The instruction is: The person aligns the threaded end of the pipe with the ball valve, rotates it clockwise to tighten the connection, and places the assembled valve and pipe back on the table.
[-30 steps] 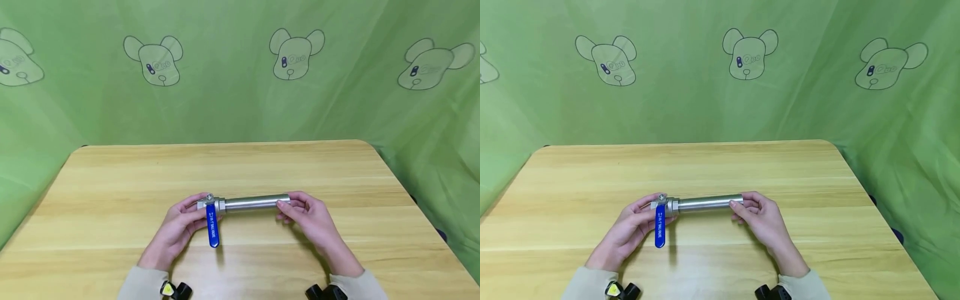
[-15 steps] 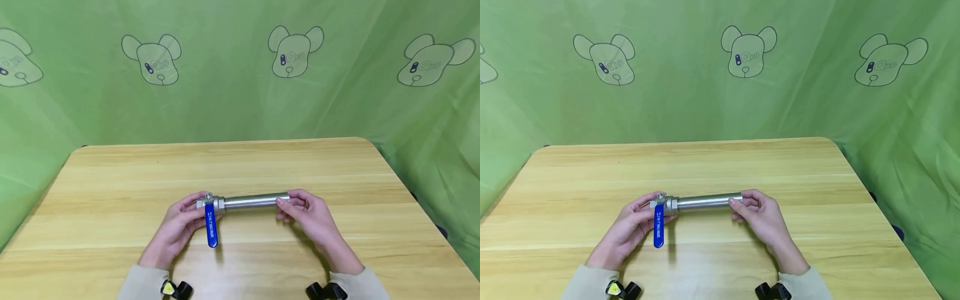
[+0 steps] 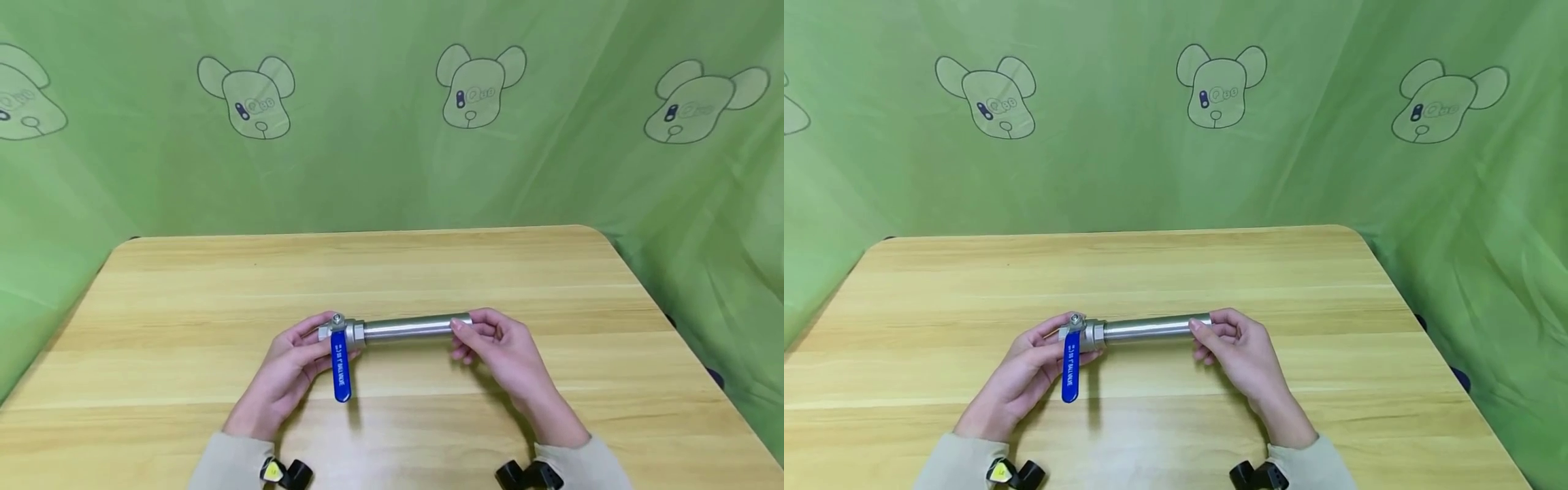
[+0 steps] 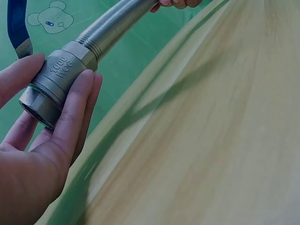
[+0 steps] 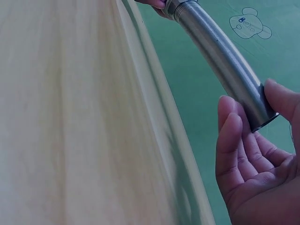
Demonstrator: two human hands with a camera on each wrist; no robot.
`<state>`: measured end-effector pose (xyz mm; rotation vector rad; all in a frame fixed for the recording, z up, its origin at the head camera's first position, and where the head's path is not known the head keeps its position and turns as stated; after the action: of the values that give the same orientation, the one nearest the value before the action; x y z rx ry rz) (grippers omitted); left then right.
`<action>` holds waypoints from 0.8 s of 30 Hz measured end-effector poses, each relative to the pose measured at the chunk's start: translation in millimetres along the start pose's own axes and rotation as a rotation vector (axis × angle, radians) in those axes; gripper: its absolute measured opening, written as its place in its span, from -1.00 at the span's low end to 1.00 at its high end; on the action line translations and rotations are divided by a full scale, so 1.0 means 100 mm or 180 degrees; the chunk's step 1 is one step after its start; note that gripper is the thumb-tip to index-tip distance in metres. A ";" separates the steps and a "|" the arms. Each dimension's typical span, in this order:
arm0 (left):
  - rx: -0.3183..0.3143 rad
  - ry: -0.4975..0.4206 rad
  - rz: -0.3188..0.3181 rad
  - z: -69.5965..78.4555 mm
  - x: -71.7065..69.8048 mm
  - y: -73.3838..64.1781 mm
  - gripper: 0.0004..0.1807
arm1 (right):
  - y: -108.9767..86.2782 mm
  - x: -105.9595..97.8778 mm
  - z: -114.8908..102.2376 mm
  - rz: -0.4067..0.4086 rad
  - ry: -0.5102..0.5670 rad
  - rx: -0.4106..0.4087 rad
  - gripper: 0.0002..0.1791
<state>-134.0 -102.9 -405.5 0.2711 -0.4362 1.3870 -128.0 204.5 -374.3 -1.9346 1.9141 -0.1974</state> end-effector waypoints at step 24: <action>0.0070 -0.0212 -0.0117 0.03 -0.02 -0.01 -0.23 | -0.04 -0.06 -0.10 -0.0153 0.0274 -0.0670 -0.47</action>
<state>-133.5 -106.2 -404.1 0.3425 -0.4692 1.3504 -127.8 208.7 -362.8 -2.1414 2.0150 -0.0975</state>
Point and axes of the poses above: each hand's wrist, its own y-axis towards the middle knuckle, its own x-axis out of the palm, z = x × y, the point moved 6 cm from there along y, towards the middle knuckle, and after that the axes turned 13 degrees about x, right-handed, at the moved point
